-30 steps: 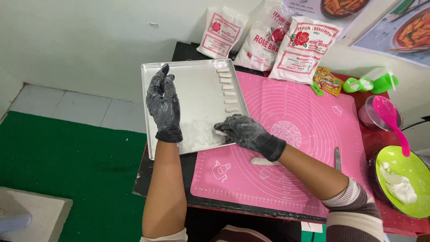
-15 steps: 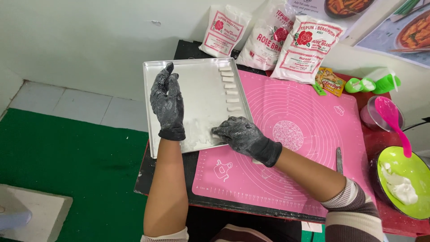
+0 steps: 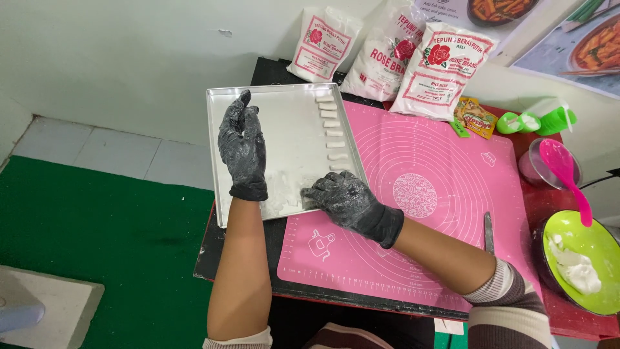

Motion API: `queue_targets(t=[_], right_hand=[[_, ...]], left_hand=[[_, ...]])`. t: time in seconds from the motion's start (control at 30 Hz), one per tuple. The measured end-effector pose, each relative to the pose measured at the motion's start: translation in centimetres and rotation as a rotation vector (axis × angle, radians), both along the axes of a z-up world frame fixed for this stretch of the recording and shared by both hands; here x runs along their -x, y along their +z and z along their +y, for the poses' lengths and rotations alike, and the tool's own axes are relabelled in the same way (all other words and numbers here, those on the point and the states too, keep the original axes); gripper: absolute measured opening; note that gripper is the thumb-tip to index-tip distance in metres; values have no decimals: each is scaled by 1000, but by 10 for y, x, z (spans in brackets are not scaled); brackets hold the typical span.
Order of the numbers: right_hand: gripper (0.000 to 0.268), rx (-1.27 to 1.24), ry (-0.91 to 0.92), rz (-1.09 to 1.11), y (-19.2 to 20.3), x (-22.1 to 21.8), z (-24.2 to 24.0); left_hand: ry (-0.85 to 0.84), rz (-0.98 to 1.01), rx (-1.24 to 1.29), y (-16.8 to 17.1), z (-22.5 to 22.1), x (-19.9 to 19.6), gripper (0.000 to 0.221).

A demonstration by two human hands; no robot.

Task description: Cutting a roll of dough into small pieces and arranging them neatly on a metal tray.

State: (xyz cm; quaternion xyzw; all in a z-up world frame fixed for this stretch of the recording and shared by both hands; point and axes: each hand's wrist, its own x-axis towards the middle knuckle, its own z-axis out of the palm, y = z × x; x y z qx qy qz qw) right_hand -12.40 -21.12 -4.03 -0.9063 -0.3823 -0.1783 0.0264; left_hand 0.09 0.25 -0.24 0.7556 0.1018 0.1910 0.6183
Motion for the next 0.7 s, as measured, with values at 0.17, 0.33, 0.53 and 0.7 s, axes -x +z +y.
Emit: queue_targets(t=[0.17,0.33,0.53,0.7], right_hand=[[21,-20,-9,21,15,6,4],[22,-7,-25,17,17,9,6],[22,-46,-20,-10,10,9,7],[24,-104,-6,-30,4,7,8]], left_hand=[[-5,2,16,0,0,1,27],[9,42,5,0,1,5,28],[6,45,3,2,-1,7,29],[-1,27,-4,6,-2,11,31]])
